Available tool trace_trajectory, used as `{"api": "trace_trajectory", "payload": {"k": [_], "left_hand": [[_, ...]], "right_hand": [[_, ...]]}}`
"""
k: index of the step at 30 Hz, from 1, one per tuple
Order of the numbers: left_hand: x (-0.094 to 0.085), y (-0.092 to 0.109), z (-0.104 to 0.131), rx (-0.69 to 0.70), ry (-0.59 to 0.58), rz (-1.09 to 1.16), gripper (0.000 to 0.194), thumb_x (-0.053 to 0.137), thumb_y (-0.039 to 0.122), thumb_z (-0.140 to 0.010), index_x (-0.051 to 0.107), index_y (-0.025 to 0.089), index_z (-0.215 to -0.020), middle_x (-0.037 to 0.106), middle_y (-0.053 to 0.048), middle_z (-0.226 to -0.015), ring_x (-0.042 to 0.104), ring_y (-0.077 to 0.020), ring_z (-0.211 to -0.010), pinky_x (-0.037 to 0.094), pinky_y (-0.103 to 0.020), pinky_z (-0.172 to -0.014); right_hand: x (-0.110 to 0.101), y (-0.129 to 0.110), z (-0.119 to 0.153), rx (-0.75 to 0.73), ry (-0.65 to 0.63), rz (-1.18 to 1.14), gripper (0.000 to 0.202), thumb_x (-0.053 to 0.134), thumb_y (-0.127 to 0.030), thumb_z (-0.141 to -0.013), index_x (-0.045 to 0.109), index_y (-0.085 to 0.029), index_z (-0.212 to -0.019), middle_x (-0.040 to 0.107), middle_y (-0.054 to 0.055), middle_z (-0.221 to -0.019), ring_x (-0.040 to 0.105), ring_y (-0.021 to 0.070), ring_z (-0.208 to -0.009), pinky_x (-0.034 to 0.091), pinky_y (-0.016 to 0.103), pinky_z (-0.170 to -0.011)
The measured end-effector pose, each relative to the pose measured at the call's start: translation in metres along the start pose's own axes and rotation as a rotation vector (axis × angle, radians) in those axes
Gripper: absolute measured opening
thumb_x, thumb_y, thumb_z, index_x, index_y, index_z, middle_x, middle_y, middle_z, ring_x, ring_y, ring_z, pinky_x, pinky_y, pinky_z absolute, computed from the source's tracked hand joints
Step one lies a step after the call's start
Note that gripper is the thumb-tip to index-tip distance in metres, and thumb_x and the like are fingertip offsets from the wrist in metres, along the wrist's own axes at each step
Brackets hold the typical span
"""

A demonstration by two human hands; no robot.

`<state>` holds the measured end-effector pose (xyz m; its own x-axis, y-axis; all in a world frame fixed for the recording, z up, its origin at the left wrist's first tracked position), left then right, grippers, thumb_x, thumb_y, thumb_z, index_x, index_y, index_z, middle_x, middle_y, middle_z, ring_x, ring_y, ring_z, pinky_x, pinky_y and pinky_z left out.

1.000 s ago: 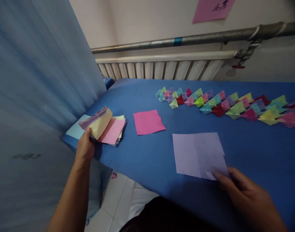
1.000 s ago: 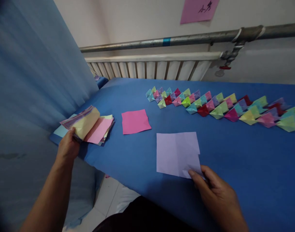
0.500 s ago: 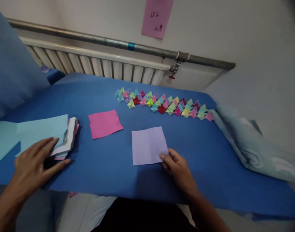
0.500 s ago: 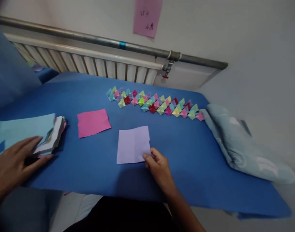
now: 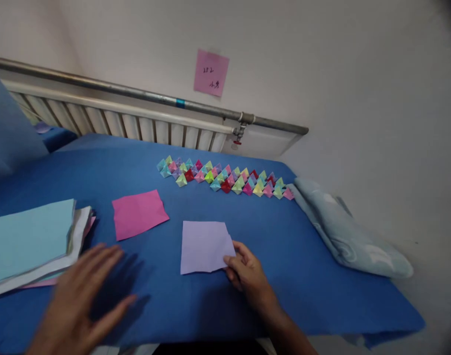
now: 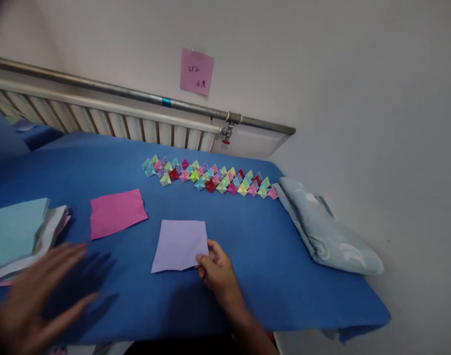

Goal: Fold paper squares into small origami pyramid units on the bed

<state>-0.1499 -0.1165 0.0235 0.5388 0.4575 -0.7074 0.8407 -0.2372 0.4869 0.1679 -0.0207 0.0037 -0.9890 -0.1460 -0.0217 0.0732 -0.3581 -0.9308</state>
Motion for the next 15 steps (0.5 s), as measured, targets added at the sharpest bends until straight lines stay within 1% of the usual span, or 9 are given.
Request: {"api": "trace_trajectory", "payload": {"k": [1, 2, 3, 4, 5, 6, 8, 11, 15], "left_hand": [[0.02, 0.023, -0.001, 0.058, -0.045, -0.001, 0.087, 0.07, 0.045, -0.065, 0.032, 0.054, -0.143, 0.055, 0.004, -0.139, 0.045, -0.0405, -0.13, 0.038, -0.063, -0.104], [0.041, 0.046, -0.001, 0.138, -0.098, 0.005, 0.087, 0.07, 0.044, -0.067, 0.031, 0.049, -0.145, 0.059, -0.001, -0.135, 0.049, -0.039, -0.126, 0.042, -0.06, -0.1], [0.058, 0.066, -0.002, 0.224, -0.121, 0.02, 0.088, 0.07, 0.043, -0.069, 0.03, 0.044, -0.147, 0.061, -0.006, -0.133, 0.052, -0.0382, -0.124, 0.045, -0.058, -0.097], [0.072, 0.081, -0.002, 0.283, -0.125, 0.032, 0.086, 0.07, 0.041, -0.072, 0.031, 0.038, -0.148, 0.061, -0.01, -0.132, 0.052, -0.0374, -0.124, 0.046, -0.056, -0.096], [0.083, 0.093, -0.003, 0.328, -0.125, 0.034, 0.079, 0.067, 0.036, -0.075, 0.034, 0.032, -0.147, 0.06, -0.012, -0.133, 0.051, -0.036, -0.125, 0.046, -0.054, -0.097], [0.091, 0.102, -0.005, 0.348, -0.122, 0.017, 0.069, 0.064, 0.027, -0.079, 0.039, 0.027, -0.144, 0.06, -0.012, -0.132, 0.05, -0.0339, -0.126, 0.045, -0.053, -0.099], [0.099, 0.113, -0.008, 0.382, -0.096, 0.004, 0.053, 0.059, 0.018, -0.083, 0.049, 0.019, -0.135, 0.063, -0.013, -0.127, 0.05, -0.0312, -0.125, 0.043, -0.052, -0.101], [0.098, 0.122, -0.009, 0.406, -0.061, 0.036, 0.034, 0.053, 0.011, -0.085, 0.056, 0.016, -0.119, 0.068, -0.012, -0.116, 0.054, -0.0275, -0.119, 0.042, -0.05, -0.101], [0.092, 0.122, -0.002, 0.385, -0.073, 0.073, 0.028, 0.045, 0.004, -0.086, 0.058, 0.016, -0.108, 0.069, -0.009, -0.107, 0.059, -0.0233, -0.109, 0.042, -0.046, -0.099]], "right_hand": [[0.003, 0.002, 0.001, 0.011, -0.017, -0.002, 0.045, 0.059, -0.037, -0.072, 0.052, -0.016, -0.111, 0.048, -0.009, -0.048, 0.031, 0.0063, -0.036, 0.02, 0.019, -0.037], [0.006, 0.003, 0.003, 0.02, -0.033, -0.006, 0.045, 0.058, -0.037, -0.071, 0.052, -0.016, -0.111, 0.049, -0.009, -0.049, 0.031, 0.0061, -0.036, 0.02, 0.019, -0.036], [0.008, 0.006, 0.005, 0.03, -0.048, -0.011, 0.046, 0.058, -0.036, -0.07, 0.051, -0.016, -0.111, 0.049, -0.009, -0.05, 0.031, 0.0059, -0.036, 0.02, 0.019, -0.036], [0.011, 0.008, 0.007, 0.042, -0.061, -0.014, 0.047, 0.058, -0.036, -0.069, 0.051, -0.016, -0.11, 0.05, -0.009, -0.051, 0.032, 0.0057, -0.036, 0.02, 0.018, -0.035], [0.012, 0.01, 0.009, 0.053, -0.075, -0.019, 0.048, 0.058, -0.037, -0.068, 0.051, -0.016, -0.111, 0.051, -0.009, -0.051, 0.032, 0.0055, -0.036, 0.02, 0.018, -0.035], [0.014, 0.012, 0.012, 0.065, -0.09, -0.022, 0.049, 0.058, -0.037, -0.067, 0.051, -0.016, -0.111, 0.051, -0.009, -0.052, 0.032, 0.0054, -0.036, 0.021, 0.018, -0.035], [0.016, 0.016, 0.018, 0.09, -0.123, -0.03, 0.049, 0.058, -0.037, -0.066, 0.051, -0.016, -0.11, 0.052, -0.009, -0.053, 0.032, 0.0053, -0.035, 0.021, 0.018, -0.034], [0.016, 0.018, 0.026, 0.115, -0.166, -0.049, 0.042, 0.058, -0.035, -0.068, 0.053, -0.018, -0.106, 0.053, -0.008, -0.055, 0.033, 0.0047, -0.036, 0.021, 0.018, -0.034], [0.012, 0.021, 0.037, 0.132, -0.221, -0.055, 0.038, 0.06, -0.032, -0.071, 0.055, -0.019, -0.106, 0.054, -0.008, -0.057, 0.035, 0.0045, -0.037, 0.021, 0.017, -0.034]]}}
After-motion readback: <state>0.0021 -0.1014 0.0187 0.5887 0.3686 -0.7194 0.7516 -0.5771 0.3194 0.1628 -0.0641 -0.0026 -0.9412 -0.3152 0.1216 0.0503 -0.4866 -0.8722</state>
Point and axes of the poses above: each hand's wrist, its own z-axis away from the middle knuckle, its own x-axis out of the palm, y = z × x, the point moved 6 cm from there along -z, towards the middle knuckle
